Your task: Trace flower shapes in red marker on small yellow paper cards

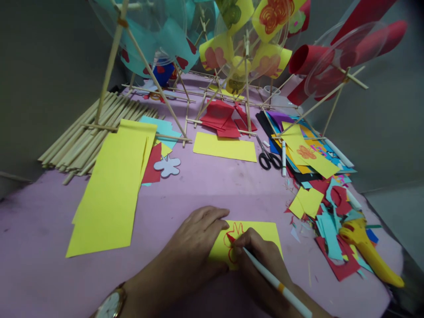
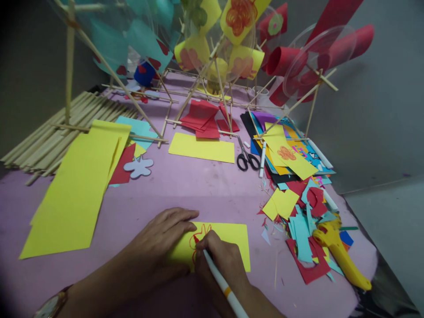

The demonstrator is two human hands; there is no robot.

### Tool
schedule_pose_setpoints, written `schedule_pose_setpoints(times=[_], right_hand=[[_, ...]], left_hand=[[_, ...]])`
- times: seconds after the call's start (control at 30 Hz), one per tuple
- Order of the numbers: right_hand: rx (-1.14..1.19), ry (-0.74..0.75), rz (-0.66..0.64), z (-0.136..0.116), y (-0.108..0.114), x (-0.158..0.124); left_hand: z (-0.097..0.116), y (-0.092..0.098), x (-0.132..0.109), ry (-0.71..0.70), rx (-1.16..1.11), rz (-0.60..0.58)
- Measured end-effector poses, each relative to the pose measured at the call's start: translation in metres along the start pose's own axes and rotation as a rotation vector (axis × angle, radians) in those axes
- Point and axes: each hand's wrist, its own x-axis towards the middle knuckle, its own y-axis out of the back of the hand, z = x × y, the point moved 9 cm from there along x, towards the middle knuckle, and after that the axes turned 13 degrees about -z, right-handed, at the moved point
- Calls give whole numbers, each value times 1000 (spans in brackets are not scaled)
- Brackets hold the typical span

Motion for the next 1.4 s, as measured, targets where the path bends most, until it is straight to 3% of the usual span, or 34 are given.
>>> schedule_pose_setpoints(times=[1.4], right_hand=[[-40,100,-9,-8,-1,0]], left_hand=[[2,0,-1,-31,26,6]])
